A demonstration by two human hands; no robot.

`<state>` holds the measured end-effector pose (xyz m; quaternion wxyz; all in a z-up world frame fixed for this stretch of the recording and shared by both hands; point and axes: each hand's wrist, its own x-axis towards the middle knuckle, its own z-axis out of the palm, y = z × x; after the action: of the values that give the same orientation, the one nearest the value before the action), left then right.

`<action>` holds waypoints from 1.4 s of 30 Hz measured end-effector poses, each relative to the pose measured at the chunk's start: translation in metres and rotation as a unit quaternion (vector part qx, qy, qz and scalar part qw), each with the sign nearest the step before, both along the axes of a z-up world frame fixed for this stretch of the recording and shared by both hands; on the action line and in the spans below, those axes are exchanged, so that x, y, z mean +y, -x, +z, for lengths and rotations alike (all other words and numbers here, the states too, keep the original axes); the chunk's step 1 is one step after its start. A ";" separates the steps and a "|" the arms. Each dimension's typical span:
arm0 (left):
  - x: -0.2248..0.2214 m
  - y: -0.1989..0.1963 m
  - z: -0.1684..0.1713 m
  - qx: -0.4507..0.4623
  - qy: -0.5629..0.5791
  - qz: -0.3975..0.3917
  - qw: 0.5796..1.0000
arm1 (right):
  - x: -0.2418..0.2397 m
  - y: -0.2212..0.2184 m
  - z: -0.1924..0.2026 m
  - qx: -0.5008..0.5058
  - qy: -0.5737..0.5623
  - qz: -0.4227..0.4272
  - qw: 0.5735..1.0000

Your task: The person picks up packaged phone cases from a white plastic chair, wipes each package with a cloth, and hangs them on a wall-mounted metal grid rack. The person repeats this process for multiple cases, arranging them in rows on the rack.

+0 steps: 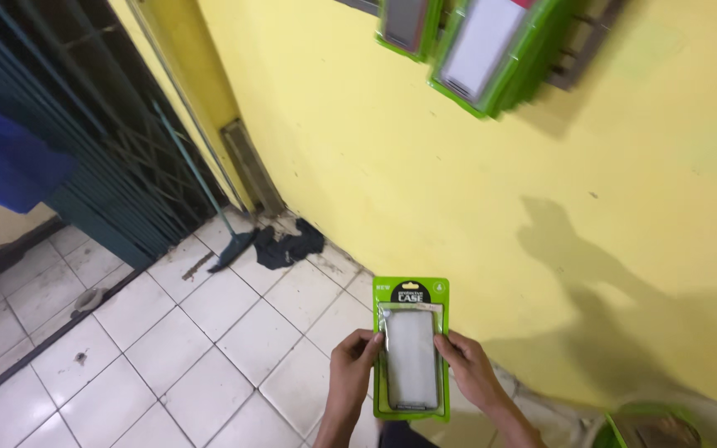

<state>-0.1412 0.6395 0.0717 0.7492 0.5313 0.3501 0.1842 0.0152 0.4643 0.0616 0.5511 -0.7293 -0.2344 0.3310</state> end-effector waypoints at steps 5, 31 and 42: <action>0.089 -0.031 -0.022 -0.098 0.020 0.061 0.993 | 0.095 -0.032 -0.011 -0.013 -0.021 0.017 1.000; 0.407 -0.353 0.201 -0.425 -0.176 -0.201 0.865 | 0.375 -0.205 0.211 -0.481 -0.182 -0.389 0.765; 0.425 -0.419 0.241 -0.471 -0.149 -0.284 0.822 | 0.393 -0.230 0.242 -0.445 -0.145 -0.494 0.733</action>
<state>0.2776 1.0648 0.3122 0.7538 0.5610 -0.2432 0.2405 0.2452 0.8578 0.3031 0.5691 -0.7176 -0.1050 -0.3876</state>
